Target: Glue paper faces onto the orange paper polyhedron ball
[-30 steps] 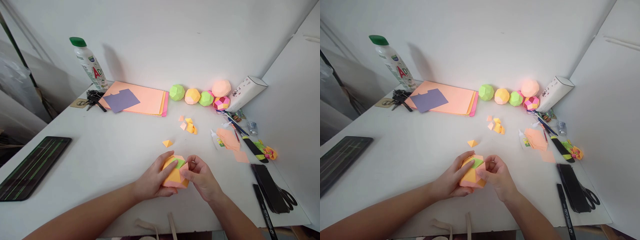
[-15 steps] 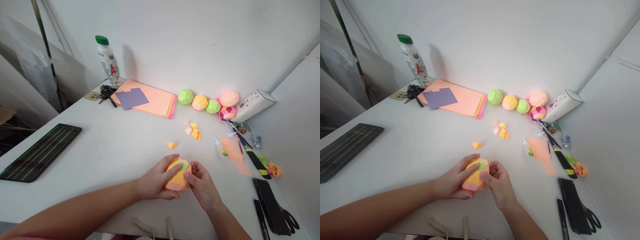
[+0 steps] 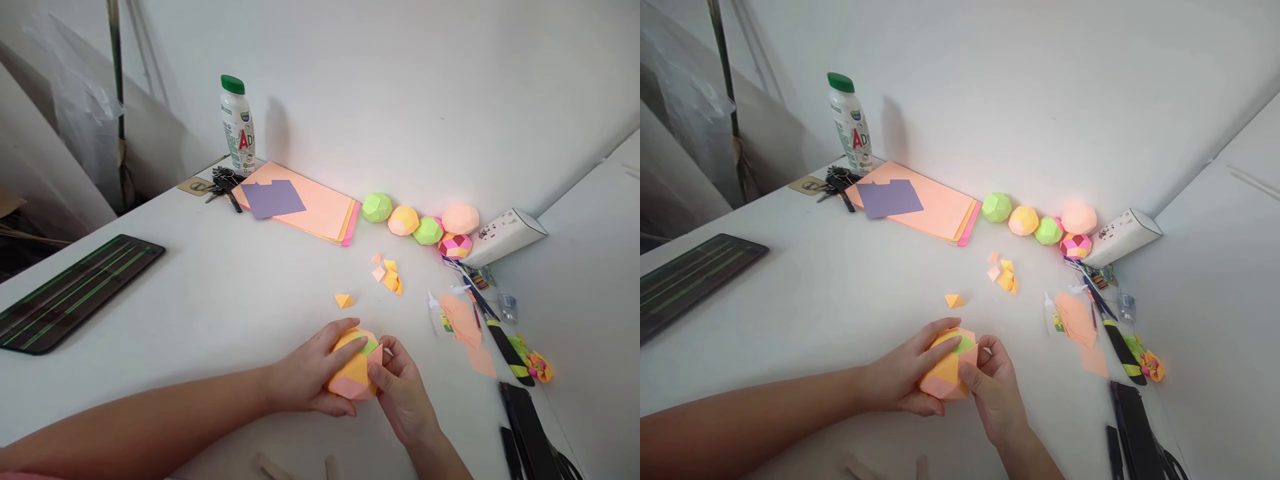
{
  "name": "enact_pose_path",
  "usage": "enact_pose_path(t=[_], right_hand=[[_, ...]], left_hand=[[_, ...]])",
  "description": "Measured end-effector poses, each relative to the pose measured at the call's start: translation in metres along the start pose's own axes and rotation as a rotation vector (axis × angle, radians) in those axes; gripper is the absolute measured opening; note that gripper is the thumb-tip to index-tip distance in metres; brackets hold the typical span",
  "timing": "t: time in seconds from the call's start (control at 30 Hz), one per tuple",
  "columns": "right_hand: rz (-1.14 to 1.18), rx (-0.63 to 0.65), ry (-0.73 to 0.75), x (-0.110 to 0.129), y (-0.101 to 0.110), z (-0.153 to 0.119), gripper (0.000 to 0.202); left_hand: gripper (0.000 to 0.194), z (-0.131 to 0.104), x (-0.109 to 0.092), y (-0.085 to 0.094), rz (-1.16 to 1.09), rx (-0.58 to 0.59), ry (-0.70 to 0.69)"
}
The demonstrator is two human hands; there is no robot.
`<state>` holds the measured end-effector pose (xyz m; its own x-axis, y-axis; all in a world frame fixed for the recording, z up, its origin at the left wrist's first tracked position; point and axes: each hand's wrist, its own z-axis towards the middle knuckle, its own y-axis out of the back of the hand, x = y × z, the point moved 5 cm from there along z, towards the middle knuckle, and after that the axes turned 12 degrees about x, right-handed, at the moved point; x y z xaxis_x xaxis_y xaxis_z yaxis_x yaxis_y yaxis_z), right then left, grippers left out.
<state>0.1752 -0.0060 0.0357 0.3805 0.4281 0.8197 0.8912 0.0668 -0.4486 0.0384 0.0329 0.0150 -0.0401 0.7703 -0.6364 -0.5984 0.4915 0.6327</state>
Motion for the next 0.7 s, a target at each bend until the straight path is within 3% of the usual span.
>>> enact_pose_path(t=[0.5,0.7], right_hand=[[0.033,0.002,-0.029,0.001,-0.001,-0.001,0.041],[-0.054,-0.039,0.007,0.0,0.0,-0.003,0.043]], left_hand=[[0.081,0.002,-0.008,0.007,0.106,-0.064,-0.016],[0.081,0.003,-0.013,0.006,0.162,-0.005,-0.047]])
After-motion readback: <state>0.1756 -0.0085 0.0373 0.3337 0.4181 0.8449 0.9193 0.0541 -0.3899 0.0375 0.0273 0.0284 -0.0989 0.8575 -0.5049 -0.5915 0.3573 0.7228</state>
